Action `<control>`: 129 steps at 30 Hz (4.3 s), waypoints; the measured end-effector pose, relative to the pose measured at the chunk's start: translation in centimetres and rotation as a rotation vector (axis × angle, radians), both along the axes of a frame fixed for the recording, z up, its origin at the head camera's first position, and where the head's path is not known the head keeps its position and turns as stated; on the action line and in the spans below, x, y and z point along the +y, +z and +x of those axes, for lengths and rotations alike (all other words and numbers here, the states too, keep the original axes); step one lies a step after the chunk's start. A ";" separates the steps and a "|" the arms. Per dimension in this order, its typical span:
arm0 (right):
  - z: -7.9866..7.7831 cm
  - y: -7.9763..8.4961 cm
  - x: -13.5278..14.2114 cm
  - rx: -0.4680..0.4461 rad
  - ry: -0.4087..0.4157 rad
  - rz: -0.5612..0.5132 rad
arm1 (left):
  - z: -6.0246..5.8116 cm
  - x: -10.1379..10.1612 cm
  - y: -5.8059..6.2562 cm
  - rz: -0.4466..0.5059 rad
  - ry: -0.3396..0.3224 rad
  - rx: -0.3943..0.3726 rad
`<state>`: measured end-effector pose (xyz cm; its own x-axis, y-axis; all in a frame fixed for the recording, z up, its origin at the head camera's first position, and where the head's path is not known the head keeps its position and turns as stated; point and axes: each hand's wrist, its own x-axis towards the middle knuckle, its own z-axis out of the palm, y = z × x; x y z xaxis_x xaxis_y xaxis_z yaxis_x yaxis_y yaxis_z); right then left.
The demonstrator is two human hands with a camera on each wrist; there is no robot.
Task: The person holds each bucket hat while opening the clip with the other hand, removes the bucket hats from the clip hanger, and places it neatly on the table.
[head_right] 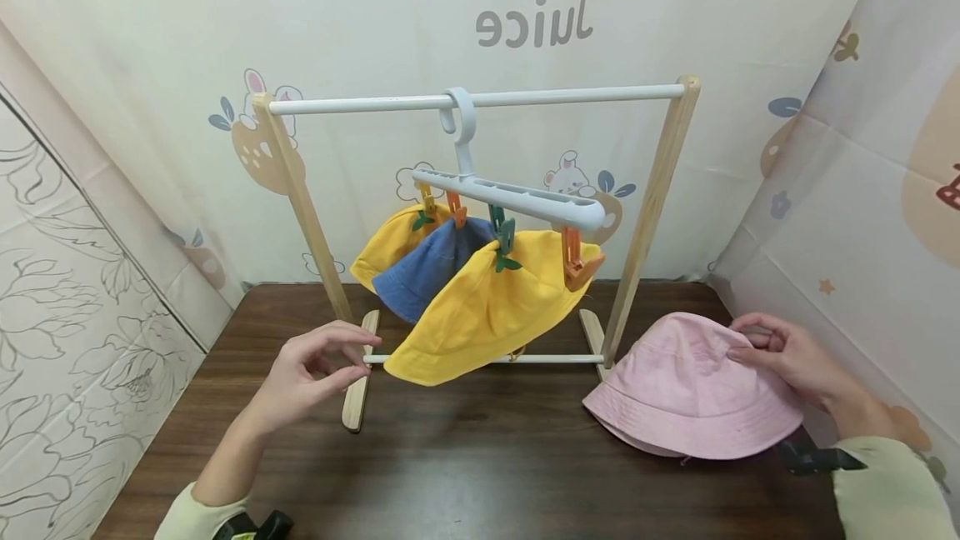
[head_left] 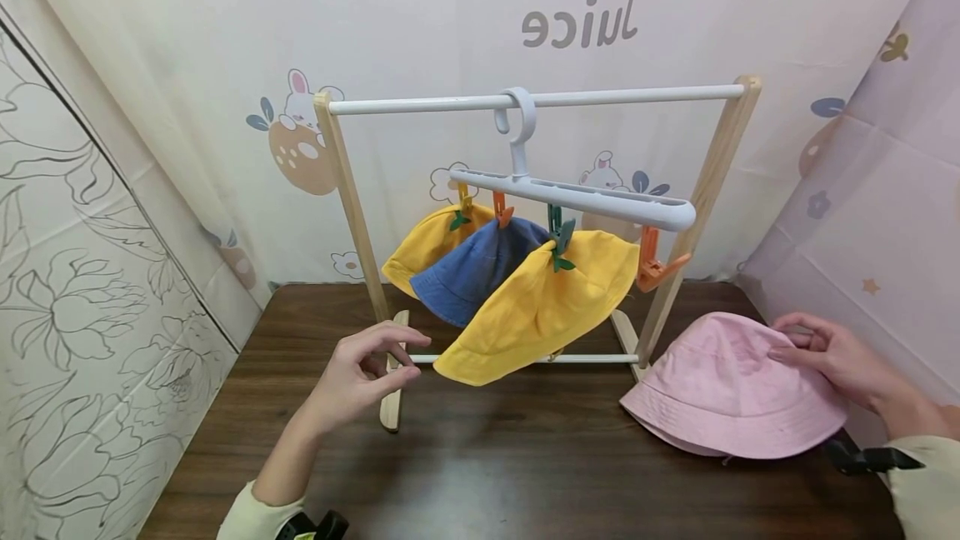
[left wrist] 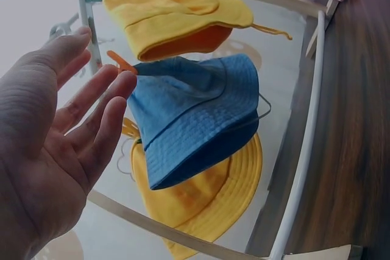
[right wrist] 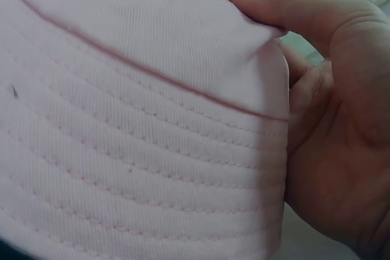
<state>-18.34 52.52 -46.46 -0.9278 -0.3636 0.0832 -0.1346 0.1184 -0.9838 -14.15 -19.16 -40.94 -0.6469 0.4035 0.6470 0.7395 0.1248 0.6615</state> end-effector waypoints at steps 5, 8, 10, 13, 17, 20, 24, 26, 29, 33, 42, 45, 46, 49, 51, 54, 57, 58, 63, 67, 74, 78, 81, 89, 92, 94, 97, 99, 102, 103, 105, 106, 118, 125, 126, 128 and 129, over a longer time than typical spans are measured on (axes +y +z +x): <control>-0.1 -0.1 -0.2 0.019 -0.053 0.075 | 0.1 -0.1 0.0 -0.024 0.047 -0.041; -0.1 -0.2 -0.3 0.034 -0.084 0.129 | 0.1 -0.3 0.0 -0.033 0.084 -0.057; -0.2 -0.2 -0.3 0.040 -0.112 0.164 | 0.1 -0.3 0.0 -0.028 0.109 -0.056; -0.4 -0.3 -0.2 0.058 -0.166 0.235 | 0.1 -0.4 -0.1 -0.013 0.142 -0.043; -0.5 -0.4 -0.2 0.071 -0.227 0.310 | 0.2 -0.4 0.0 -0.001 0.173 -0.046; -0.5 -0.6 -0.3 0.064 -0.245 0.331 | 0.2 -0.4 0.1 0.006 0.182 -0.050; -0.5 -0.6 -0.5 0.058 -0.250 0.345 | 0.2 -0.4 0.1 0.018 0.196 -0.042; -0.5 -0.6 -0.6 0.063 -0.261 0.357 | 0.2 -0.3 0.1 0.025 0.206 -0.030; -0.6 -0.7 -0.8 0.074 -0.291 0.390 | 0.2 -0.3 0.1 0.033 0.225 -0.025; -0.7 -0.9 -1.2 0.074 -0.332 0.436 | 0.2 -0.2 0.1 0.034 0.252 -0.052; -0.9 -1.1 -1.6 0.098 -0.322 0.457 | 0.3 0.0 0.2 0.044 0.292 -0.047; -1.0 -1.4 -1.6 0.095 -0.328 0.504 | 0.2 0.0 0.1 0.042 0.303 -0.057; -1.0 -1.5 -1.6 0.094 -0.329 0.521 | 0.2 0.1 0.1 0.041 0.307 -0.056; -1.0 -1.7 -1.6 0.095 -0.340 0.565 | 0.1 0.1 0.0 0.038 0.318 -0.042; -1.0 -1.6 -1.7 0.097 -0.349 0.584 | 0.1 0.1 0.0 0.040 0.322 -0.037; -1.0 -1.5 -1.8 0.111 -0.365 0.617 | 0.1 0.2 0.1 0.043 0.326 -0.033; -1.1 -1.4 -2.0 0.125 -0.379 0.652 | 0.2 0.2 0.2 0.047 0.323 -0.043; -1.1 -1.4 -2.0 0.134 -0.384 0.673 | 0.2 0.3 0.3 0.046 0.323 -0.044; -1.2 -1.7 -2.0 0.140 -0.392 0.705 | 0.1 0.3 0.1 0.050 0.313 -0.040; -1.4 -1.5 -2.0 0.120 -0.392 0.744 | 0.0 0.6 0.1 0.066 0.303 -0.014; -1.6 -1.6 -1.9 0.113 -0.389 0.764 | -0.1 0.9 0.1 0.066 0.297 0.005; -1.6 -2.0 -1.8 0.110 -0.395 0.740 | 0.0 0.9 0.3 0.052 0.305 -0.030; -1.6 -2.0 -1.9 0.108 -0.400 0.740 | 0.0 0.9 0.3 0.049 0.307 -0.040; -1.5 -2.0 -1.7 0.073 -0.384 0.796 | -0.1 0.9 0.3 0.036 0.309 -0.046; -1.4 -2.0 -1.5 0.055 -0.384 0.816 | -0.1 0.9 0.3 0.030 0.307 -0.049; -1.4 -2.0 -1.4 0.047 -0.386 0.821 | -0.2 0.9 0.2 0.027 0.306 -0.045; -1.3 -2.0 -1.5 0.050 -0.392 0.814 | -0.3 0.9 0.1 0.024 0.305 -0.027; -1.2 -2.0 -1.5 0.059 -0.398 0.807 | -0.4 1.0 0.0 0.023 0.305 -0.019; -1.1 -2.1 -1.6 0.087 -0.405 0.787 | -0.4 1.0 0.0 0.024 0.305 -0.011; -1.1 -2.1 -1.5 0.096 -0.411 0.776 | -0.4 1.0 0.1 0.023 0.308 -0.011; -1.1 -2.0 -1.5 0.121 -0.416 0.753 | -0.4 1.0 0.3 0.027 0.309 -0.010; -1.1 -1.9 -1.4 0.134 -0.413 0.731 | -0.4 1.0 0.4 0.031 0.306 -0.009; -1.0 -0.2 -1.9 0.150 -0.454 0.654 | -0.8 0.8 1.2 0.044 0.304 -0.003; -0.9 1.2 -2.7 0.179 -0.486 0.662 | -1.0 0.7 1.6 0.030 0.320 0.001; -0.9 1.3 -2.8 0.190 -0.487 0.669 | -1.0 0.7 1.6 0.028 0.323 0.002; -0.8 1.5 -2.8 0.202 -0.490 0.683 | -1.0 0.7 1.8 0.025 0.327 0.004; -0.8 1.6 -2.9 0.202 -0.493 0.686 | -1.0 0.7 1.8 0.025 0.328 0.005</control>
